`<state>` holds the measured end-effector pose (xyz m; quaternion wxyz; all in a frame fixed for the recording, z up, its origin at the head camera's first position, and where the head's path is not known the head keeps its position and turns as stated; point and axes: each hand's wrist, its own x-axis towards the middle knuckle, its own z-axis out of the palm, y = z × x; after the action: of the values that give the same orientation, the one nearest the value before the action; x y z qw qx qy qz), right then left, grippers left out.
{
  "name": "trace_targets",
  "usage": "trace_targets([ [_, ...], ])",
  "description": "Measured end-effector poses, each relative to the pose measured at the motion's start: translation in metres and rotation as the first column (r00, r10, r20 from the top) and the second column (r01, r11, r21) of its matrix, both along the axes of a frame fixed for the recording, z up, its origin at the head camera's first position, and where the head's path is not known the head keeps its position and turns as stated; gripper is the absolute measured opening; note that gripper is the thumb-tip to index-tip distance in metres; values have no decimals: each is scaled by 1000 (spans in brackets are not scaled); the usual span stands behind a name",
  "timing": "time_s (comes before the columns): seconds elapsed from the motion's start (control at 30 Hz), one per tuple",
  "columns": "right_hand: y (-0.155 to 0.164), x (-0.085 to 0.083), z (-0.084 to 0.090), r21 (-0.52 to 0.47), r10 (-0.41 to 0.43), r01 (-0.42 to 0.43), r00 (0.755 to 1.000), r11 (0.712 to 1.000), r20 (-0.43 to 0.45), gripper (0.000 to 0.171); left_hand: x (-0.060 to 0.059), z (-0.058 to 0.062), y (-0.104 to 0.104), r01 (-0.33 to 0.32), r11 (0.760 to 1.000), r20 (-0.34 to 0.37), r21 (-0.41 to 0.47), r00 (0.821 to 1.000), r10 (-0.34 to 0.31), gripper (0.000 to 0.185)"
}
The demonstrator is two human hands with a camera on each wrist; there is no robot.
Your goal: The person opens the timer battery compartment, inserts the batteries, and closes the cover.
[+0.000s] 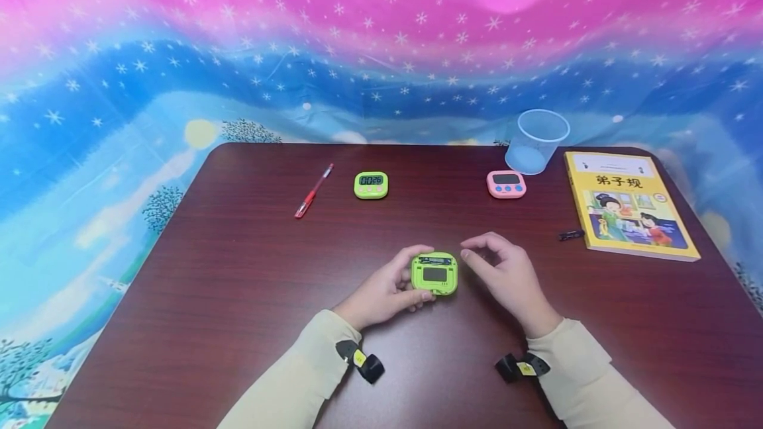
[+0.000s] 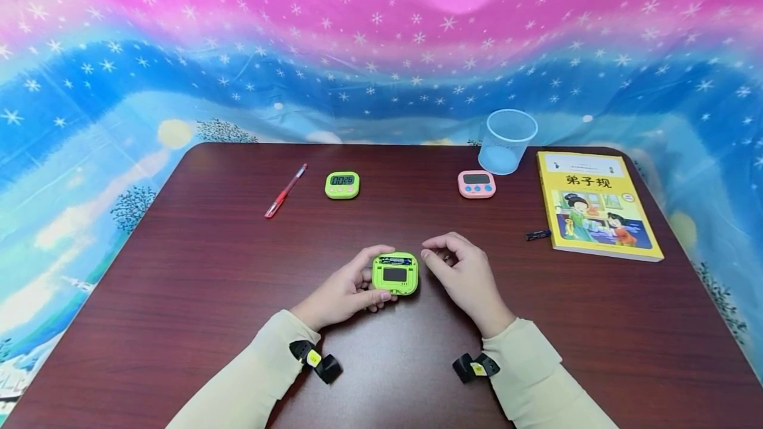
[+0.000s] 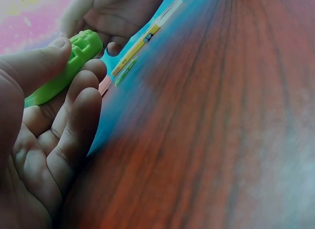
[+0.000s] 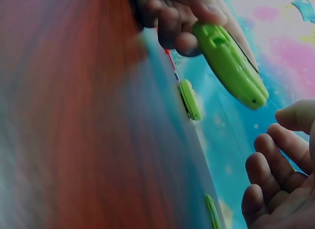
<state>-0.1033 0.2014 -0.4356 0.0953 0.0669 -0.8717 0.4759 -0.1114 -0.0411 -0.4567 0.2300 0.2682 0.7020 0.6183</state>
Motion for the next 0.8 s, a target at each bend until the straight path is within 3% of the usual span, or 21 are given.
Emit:
trace_targets([
  [0.4,26,-9,3,101,6,-3,1000,995,-27,21,0,0,0,-5,1000,11,1,1000,5,72],
  [0.67,54,-16,7,237,90,-130,981,963,170,33,1,2,0,-2,1000,5,0,1000,2,71],
  [0.8,61,-20,5,266,94,-149,973,953,210,34,1,2,0,-6,1000,8,2,1000,6,71],
])
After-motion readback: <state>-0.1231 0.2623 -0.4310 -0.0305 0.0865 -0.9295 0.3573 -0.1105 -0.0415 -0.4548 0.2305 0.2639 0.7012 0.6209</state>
